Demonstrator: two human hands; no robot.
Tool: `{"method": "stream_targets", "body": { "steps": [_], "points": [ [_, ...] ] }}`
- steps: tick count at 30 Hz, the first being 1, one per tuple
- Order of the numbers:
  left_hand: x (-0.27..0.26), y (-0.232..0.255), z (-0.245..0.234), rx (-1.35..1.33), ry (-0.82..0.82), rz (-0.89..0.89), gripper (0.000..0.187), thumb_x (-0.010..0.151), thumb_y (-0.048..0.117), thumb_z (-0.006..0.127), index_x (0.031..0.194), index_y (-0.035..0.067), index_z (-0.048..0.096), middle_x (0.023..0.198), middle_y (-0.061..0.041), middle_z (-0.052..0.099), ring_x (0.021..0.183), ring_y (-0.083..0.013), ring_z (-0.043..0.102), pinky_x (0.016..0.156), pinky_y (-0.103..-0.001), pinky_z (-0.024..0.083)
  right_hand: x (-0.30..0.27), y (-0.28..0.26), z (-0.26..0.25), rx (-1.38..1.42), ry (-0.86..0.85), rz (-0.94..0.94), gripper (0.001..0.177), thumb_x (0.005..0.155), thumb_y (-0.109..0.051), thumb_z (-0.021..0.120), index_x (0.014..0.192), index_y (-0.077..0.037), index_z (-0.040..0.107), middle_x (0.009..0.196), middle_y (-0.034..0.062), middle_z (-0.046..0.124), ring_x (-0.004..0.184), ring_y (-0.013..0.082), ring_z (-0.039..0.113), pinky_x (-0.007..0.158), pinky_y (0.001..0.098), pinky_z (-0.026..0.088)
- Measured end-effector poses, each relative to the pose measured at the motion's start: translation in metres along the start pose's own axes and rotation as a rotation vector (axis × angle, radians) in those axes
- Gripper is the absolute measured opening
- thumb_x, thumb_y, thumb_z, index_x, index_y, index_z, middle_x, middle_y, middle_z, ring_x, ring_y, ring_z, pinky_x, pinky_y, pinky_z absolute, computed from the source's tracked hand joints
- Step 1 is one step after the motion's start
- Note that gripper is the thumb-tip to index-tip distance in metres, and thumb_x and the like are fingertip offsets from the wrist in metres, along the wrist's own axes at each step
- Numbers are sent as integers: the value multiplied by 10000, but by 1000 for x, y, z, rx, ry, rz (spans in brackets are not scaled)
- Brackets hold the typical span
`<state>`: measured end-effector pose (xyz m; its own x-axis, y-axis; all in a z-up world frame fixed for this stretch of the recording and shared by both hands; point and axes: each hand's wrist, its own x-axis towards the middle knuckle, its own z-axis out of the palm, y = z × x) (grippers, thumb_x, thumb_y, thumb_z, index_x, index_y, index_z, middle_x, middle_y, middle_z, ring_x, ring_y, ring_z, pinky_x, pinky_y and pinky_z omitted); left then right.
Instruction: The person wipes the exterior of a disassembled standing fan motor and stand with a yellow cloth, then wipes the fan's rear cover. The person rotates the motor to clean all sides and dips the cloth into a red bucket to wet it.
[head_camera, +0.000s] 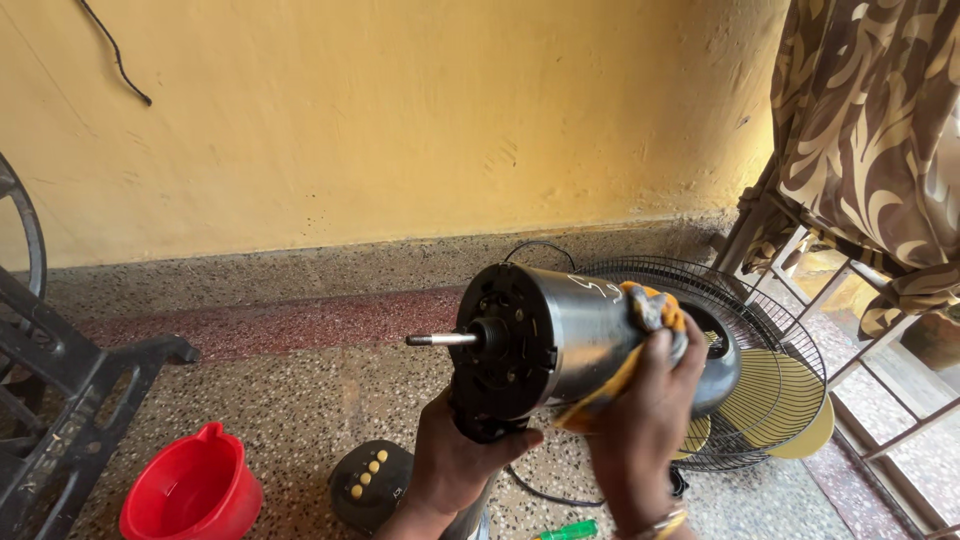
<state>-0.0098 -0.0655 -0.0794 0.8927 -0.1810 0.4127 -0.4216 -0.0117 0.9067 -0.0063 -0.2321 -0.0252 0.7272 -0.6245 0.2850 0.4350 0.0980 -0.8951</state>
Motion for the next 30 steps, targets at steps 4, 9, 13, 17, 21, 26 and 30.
{"method": "stream_targets", "body": {
  "steps": [4, 9, 13, 17, 21, 26, 30],
  "points": [
    [-2, -13, -4, 16, -73, -80, 579, 736, 506, 857, 1067, 57, 700, 852, -62, 780, 846, -159, 775, 797, -316, 638, 19, -17, -12, 314, -115, 337, 330, 1064, -281, 375, 1267, -70, 528, 1057, 101, 638, 872, 216, 675, 746, 362, 609],
    [-5, -24, -9, -70, -95, 4, 529, 761, 465, 877, 1043, 41, 732, 867, -53, 754, 853, -159, 741, 772, -324, 621, 38, -8, -25, 482, -243, 521, 263, 1072, -303, 439, 1127, -96, 592, 1035, 82, 651, 868, 208, 692, 763, 389, 621],
    [-8, -26, -12, -88, -42, -57, 498, 727, 411, 899, 1023, 33, 765, 854, -59, 789, 811, -158, 745, 736, -315, 603, 27, 14, -30, -440, -139, -232, 239, 1101, -194, 442, 1215, -47, 592, 1161, 133, 643, 1008, 256, 664, 840, 394, 591],
    [-2, -25, -10, -62, 67, -146, 446, 696, 314, 896, 1011, 43, 735, 831, -55, 789, 752, -148, 745, 683, -304, 602, -14, 20, -11, -844, 109, -915, 284, 1104, -75, 507, 1374, 12, 522, 1314, 237, 568, 1277, 386, 589, 1112, 452, 532],
    [-4, -31, -6, -30, 152, -198, 378, 687, 190, 893, 1002, 34, 752, 848, -61, 799, 752, -138, 736, 690, -300, 599, -60, 24, 21, -463, -27, -982, 314, 994, 23, 508, 1306, -18, 516, 1379, 277, 511, 1331, 459, 507, 1167, 566, 397],
    [0, -45, -6, -288, 200, -261, 334, 747, 145, 830, 1043, 20, 737, 915, -49, 781, 798, -127, 725, 707, -306, 589, -89, 30, 35, -217, -229, -928, 184, 949, -36, 618, 1121, -94, 582, 1226, 202, 634, 1201, 392, 599, 1067, 468, 478],
    [-1, -50, -16, -187, 211, -177, 453, 723, 315, 872, 1057, 51, 717, 928, -33, 758, 838, -134, 726, 749, -295, 608, -62, 30, -1, -40, -351, -686, 225, 981, -59, 547, 1196, -16, 598, 1154, 154, 678, 1051, 279, 693, 947, 361, 563]
  ]
}}
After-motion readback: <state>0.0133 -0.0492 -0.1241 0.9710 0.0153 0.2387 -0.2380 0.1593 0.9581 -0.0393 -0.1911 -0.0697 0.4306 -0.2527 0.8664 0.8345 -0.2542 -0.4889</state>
